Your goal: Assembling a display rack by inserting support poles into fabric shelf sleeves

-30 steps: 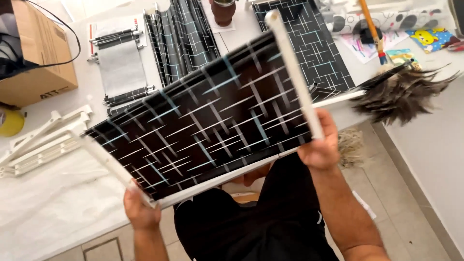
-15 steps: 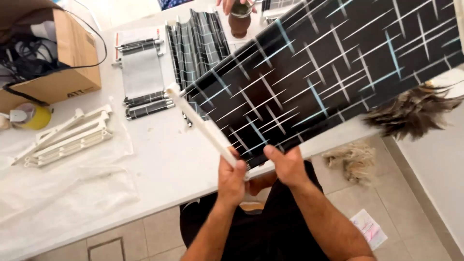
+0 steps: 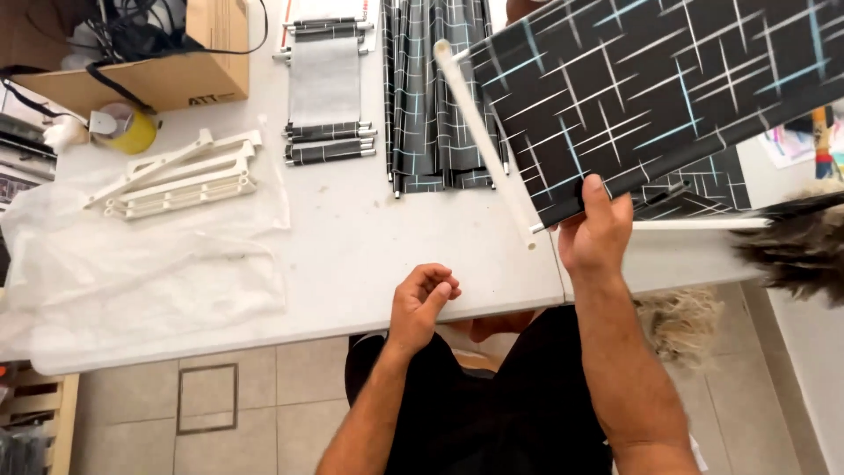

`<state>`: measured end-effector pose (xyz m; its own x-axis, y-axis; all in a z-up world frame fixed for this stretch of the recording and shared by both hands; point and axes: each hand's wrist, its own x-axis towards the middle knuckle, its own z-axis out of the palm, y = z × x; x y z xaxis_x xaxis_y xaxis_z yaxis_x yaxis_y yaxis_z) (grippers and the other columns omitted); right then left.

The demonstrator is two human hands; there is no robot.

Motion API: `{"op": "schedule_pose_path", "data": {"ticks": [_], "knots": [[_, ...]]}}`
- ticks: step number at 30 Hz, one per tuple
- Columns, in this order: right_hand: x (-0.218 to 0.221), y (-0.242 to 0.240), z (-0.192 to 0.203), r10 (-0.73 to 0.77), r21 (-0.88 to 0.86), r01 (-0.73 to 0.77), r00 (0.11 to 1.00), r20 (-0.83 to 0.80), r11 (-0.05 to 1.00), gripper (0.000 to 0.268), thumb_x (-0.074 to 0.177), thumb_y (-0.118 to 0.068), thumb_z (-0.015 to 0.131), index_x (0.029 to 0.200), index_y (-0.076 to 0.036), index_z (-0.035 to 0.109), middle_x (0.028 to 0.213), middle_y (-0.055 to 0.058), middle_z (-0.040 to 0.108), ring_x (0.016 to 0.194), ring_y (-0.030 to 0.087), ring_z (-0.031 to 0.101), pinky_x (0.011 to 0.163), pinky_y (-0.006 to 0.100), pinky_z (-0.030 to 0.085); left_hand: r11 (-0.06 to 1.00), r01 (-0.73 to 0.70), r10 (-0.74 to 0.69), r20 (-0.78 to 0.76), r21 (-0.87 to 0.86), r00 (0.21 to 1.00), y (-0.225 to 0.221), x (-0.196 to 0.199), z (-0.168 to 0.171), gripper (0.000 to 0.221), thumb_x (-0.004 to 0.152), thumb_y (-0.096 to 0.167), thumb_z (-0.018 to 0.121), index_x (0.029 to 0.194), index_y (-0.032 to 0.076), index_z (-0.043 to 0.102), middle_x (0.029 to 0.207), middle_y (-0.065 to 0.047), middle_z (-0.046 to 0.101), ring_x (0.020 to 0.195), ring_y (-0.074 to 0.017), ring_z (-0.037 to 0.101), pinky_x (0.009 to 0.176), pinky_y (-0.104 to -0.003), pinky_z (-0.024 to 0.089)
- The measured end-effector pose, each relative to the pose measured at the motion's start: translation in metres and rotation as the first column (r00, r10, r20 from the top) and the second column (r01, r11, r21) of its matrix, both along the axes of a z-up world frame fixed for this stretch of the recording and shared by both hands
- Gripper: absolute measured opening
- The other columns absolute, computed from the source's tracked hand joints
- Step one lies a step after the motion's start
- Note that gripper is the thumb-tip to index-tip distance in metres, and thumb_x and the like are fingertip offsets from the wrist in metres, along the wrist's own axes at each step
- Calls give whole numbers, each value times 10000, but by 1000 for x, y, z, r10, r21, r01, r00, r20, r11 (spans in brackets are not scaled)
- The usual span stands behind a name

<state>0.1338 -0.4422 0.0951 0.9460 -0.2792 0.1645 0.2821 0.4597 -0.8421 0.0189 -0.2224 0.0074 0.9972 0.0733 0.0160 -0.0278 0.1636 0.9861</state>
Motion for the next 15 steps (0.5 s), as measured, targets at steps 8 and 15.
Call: {"op": "schedule_pose_path", "data": {"ticks": [8, 15], "knots": [[5, 3, -38, -259, 34, 273, 940, -221, 961, 237, 1078, -302, 581, 1055, -84, 491, 666, 50, 564, 483, 164, 620, 384, 277, 535, 997, 18, -17, 10, -80, 1000, 0, 2, -1, 156, 942, 25, 672, 1088, -30, 679, 886, -174, 750, 809, -242, 753, 777, -368, 631], [26, -12, -86, -362, 13, 381, 887, -288, 924, 441, 1034, -481, 646, 1021, -107, 413, 619, 95, 577, 474, 211, 636, 402, 297, 519, 996, 22, -22, 7, -84, 1000, 1, 0, -1, 156, 952, 37, 666, 1090, -35, 674, 886, -176, 745, 812, -237, 745, 785, -376, 631]]}}
